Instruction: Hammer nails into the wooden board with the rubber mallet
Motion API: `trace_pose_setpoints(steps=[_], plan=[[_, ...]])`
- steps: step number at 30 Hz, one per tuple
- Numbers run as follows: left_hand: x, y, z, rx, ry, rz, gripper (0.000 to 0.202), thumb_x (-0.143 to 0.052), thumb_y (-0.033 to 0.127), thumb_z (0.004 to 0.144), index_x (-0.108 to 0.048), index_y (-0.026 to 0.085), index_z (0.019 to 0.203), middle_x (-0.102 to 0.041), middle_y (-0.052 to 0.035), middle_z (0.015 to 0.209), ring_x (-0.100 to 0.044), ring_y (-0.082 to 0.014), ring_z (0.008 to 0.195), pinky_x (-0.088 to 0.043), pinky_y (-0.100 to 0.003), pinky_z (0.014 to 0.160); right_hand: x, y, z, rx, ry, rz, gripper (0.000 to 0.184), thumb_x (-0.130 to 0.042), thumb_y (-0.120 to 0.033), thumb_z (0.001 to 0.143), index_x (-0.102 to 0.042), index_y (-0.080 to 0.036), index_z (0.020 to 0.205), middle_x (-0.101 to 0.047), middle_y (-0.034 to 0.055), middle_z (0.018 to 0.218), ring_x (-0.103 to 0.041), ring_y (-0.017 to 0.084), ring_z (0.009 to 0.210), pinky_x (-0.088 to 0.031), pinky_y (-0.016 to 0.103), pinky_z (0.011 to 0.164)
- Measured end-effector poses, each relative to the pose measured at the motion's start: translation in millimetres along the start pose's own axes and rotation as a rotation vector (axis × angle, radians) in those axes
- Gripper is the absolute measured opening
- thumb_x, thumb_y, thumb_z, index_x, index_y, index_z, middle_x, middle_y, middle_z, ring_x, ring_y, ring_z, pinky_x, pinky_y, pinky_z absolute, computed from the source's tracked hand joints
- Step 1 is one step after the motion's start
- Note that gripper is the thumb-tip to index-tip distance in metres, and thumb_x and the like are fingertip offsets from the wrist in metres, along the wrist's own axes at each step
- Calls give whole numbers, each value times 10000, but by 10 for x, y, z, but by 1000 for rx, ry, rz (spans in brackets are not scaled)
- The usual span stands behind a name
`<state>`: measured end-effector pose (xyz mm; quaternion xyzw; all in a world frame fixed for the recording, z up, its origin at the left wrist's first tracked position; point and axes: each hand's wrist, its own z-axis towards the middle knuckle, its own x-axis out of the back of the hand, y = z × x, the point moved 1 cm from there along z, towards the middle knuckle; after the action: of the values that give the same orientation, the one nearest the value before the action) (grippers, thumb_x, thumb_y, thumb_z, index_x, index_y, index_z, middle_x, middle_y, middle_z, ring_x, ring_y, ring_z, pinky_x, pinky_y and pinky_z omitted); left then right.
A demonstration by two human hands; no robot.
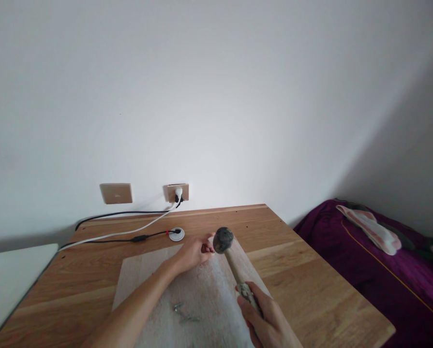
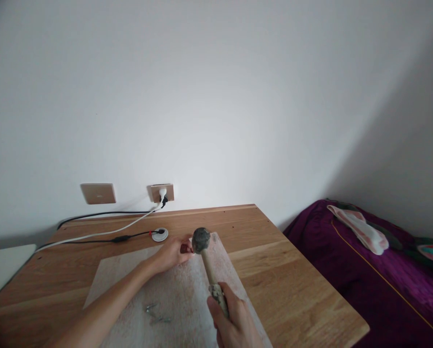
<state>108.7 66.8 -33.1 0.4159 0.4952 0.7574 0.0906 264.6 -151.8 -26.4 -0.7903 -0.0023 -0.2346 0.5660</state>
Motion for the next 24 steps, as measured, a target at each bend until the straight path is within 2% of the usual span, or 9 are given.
trace_pose_setpoints(steps=[2, 6, 8, 11, 15, 18, 20, 24], plan=[[8, 5, -6, -31, -7, -23, 348, -651, 81, 768, -748, 165, 1092, -789, -45, 923, -706, -194, 795, -512, -267, 752, -23, -26, -3, -18, -14, -5, 655, -595, -771, 858, -625, -218, 1208, -484, -84, 633, -414, 93, 442, -269, 200, 386], [15, 9, -11, -38, -13, -11, 421, -643, 56, 751, -745, 179, 1140, -790, -35, 924, -711, -196, 797, -507, -260, 748, -45, -96, -18, -18, -45, 11, 589, -593, -752, 856, -642, -218, 1101, -505, -75, 641, -440, 85, 446, -303, 190, 407], [9, 12, -7, -18, -4, 24, 351, -666, 83, 769, -747, 169, 1100, -785, -34, 892, -702, -196, 781, -504, -265, 753, -34, -130, -32, 4, -53, 37, 575, -584, -754, 860, -651, -222, 1069, -506, -71, 639, -419, 84, 457, -296, 190, 407], [2, 20, -5, 6, 7, 41, 232, -686, 104, 782, -752, 156, 998, -784, -43, 864, -697, -199, 778, -508, -277, 779, -14, -150, -46, -13, -1, 67, 617, -616, -769, 831, -653, -226, 1121, -508, -62, 675, -425, 97, 503, -307, 189, 412], [8, 6, -19, -23, -9, -3, 404, -658, 76, 782, -735, 172, 1167, -796, -46, 907, -715, -202, 793, -509, -269, 758, -31, -111, -30, 7, -40, 2, 616, -593, -773, 859, -657, -216, 1116, -476, -82, 627, -383, 87, 445, -265, 201, 386], [-2, -36, -14, -35, -22, -16, 502, -659, 81, 787, -696, 190, 1276, -801, -34, 920, -724, -197, 803, -517, -268, 769, -22, -44, -17, -17, -20, 22, 644, -615, -788, 836, -670, -213, 1122, -491, -79, 631, -439, 97, 462, -323, 206, 410], [-17, -65, 2, -23, -13, 7, 454, -680, 99, 790, -710, 185, 1235, -801, -33, 918, -721, -196, 812, -524, -279, 803, 7, -8, -24, -33, 39, 34, 695, -629, -808, 812, -670, -221, 1181, -549, -56, 691, -501, 114, 500, -369, 214, 424], [-38, -82, 25, -31, -8, 36, 266, -684, 88, 783, -744, 171, 1029, -800, -41, 911, -712, -188, 807, -526, -277, 813, 48, 2, -49, -33, 127, 68, 760, -645, -827, 786, -659, -245, 1274, -654, 4, 852, -617, 155, 636, -474, 229, 497]])
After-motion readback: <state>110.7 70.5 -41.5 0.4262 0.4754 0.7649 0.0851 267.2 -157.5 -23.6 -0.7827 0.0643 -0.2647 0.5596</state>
